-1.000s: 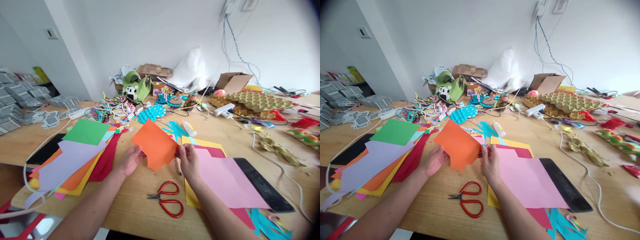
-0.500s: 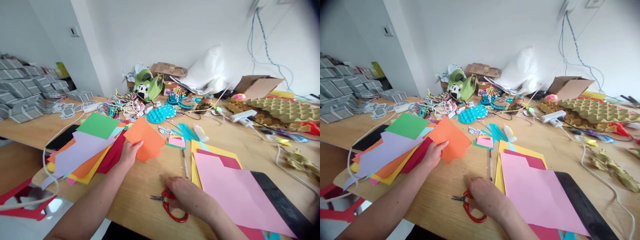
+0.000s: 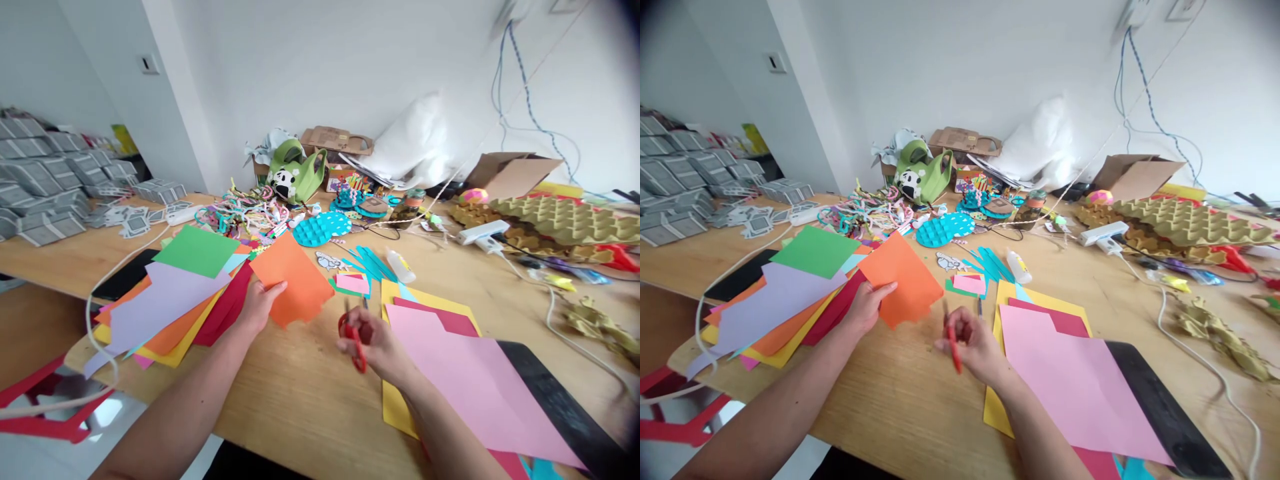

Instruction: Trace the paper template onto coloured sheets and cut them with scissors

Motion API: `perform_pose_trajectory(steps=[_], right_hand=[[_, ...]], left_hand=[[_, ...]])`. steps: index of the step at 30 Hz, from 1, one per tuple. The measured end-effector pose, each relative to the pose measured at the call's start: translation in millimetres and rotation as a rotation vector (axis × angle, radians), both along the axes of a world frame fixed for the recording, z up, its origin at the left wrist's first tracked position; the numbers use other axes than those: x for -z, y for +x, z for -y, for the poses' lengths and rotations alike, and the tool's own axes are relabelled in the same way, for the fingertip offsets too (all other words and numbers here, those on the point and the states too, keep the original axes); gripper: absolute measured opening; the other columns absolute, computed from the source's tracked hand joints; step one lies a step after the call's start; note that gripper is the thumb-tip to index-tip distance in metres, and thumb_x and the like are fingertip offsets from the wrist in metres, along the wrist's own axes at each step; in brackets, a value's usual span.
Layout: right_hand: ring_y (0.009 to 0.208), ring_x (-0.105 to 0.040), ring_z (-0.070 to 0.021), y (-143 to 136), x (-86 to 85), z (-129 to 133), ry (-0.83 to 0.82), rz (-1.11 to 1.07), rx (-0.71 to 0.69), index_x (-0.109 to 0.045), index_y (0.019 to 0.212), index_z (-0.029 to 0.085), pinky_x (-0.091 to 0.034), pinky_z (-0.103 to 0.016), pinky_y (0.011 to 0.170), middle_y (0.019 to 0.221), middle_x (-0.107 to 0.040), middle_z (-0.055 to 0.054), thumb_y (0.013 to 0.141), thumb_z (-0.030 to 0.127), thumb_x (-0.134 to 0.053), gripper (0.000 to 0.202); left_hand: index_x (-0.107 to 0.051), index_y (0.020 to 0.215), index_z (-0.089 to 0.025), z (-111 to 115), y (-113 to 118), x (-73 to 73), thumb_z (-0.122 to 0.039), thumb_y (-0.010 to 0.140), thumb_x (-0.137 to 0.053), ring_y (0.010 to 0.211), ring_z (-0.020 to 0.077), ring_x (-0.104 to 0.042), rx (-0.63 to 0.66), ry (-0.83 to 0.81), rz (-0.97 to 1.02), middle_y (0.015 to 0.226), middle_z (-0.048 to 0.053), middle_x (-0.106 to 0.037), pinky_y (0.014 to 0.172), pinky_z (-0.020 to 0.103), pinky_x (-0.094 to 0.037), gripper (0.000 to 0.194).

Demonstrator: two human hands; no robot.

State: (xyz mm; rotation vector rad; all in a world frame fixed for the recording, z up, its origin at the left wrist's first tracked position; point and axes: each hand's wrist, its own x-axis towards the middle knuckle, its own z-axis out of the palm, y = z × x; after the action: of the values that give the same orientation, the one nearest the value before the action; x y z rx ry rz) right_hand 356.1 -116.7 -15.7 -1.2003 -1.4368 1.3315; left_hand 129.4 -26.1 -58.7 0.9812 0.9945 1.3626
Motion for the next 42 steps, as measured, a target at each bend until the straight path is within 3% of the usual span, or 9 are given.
perform_pose_trajectory(steps=[3,5,12,20,27,33,36,42], right_hand=[[0.053,-0.052,-0.0107,1.6,4.7,-7.6,0.019,-0.075,0.321,-0.044,0.074,0.021,-0.043,-0.024,0.051,0.061,-0.055,0.005,0.06,0.035,-0.079,0.041],[0.056,-0.056,-0.0128,2.1,9.2,-11.0,-0.001,-0.07,0.41,-0.045,0.076,0.021,-0.045,-0.025,0.053,0.064,-0.06,0.002,0.06,0.038,-0.08,0.042],[0.058,-0.056,-0.0128,1.9,23.9,-13.5,0.027,-0.055,0.373,-0.044,0.074,0.021,-0.042,-0.024,0.053,0.067,-0.063,0.0,0.062,0.038,-0.08,0.041],[0.056,-0.053,-0.0123,3.9,23.4,-14.7,0.085,-0.032,0.447,-0.043,0.075,0.021,-0.04,-0.025,0.052,0.064,-0.058,0.002,0.063,0.038,-0.077,0.04],[0.054,-0.048,-0.0121,5.1,24.6,-13.3,0.138,0.143,0.41,-0.045,0.076,0.021,-0.036,-0.024,0.05,0.059,-0.051,0.004,0.069,0.042,-0.071,0.034],[0.049,-0.043,-0.0106,1.8,18.5,-6.5,0.067,0.416,0.186,-0.049,0.063,0.02,-0.029,-0.023,0.047,0.053,-0.049,0.003,0.073,0.048,-0.066,0.035],[0.045,-0.044,-0.0109,0.3,21.5,-5.7,0.002,0.456,0.069,-0.046,0.058,0.02,-0.029,-0.022,0.045,0.049,-0.053,0.002,0.077,0.051,-0.062,0.04],[0.043,-0.044,-0.0109,1.1,27.7,-7.2,0.031,0.49,0.049,-0.042,0.057,0.021,-0.028,-0.022,0.043,0.046,-0.053,0.002,0.077,0.053,-0.062,0.043]], left_hand=[[-0.072,0.094,-0.015,2.8,1.0,-1.4,-0.035,0.061,-0.081,0.096,0.028,-0.066,0.055,-0.004,-0.005,0.1,0.009,-0.072,0.086,0.037,-0.049,0.04],[-0.071,0.095,-0.015,5.8,2.5,-3.9,-0.035,0.061,-0.081,0.097,0.0288,-0.066,0.106,-0.018,0.0,0.101,0.01,-0.072,0.086,0.038,-0.049,0.041],[-0.071,0.1,-0.012,12.5,4.3,-11.0,-0.035,0.061,-0.081,0.095,0.029,-0.066,0.255,-0.058,-0.038,0.099,0.011,-0.073,0.087,0.04,-0.048,0.046],[-0.07,0.099,-0.014,14.5,3.3,-7.5,-0.033,0.063,-0.081,0.094,0.0261,-0.067,0.5,-0.082,-0.123,0.099,0.009,-0.073,0.086,0.037,-0.049,0.042],[-0.071,0.101,-0.014,7.5,2.7,-6.0,-0.033,0.064,-0.08,0.099,0.0258,-0.065,0.348,-0.023,-0.047,0.101,0.009,-0.073,0.092,0.039,-0.046,0.043],[-0.072,0.096,-0.013,4.3,-2.1,-10.2,-0.035,0.061,-0.081,0.103,0.0291,-0.064,0.16,-0.013,-0.036,0.102,0.011,-0.072,0.092,0.041,-0.046,0.042],[-0.072,0.094,-0.013,6.0,-1.4,-12.2,-0.037,0.059,-0.082,0.103,0.0301,-0.064,0.145,-0.022,-0.048,0.103,0.011,-0.072,0.091,0.041,-0.047,0.044],[-0.072,0.097,-0.015,8.0,0.3,-10.9,-0.038,0.062,-0.08,0.104,0.0302,-0.063,0.22,0.01,-0.079,0.104,0.01,-0.072,0.091,0.041,-0.047,0.043]])
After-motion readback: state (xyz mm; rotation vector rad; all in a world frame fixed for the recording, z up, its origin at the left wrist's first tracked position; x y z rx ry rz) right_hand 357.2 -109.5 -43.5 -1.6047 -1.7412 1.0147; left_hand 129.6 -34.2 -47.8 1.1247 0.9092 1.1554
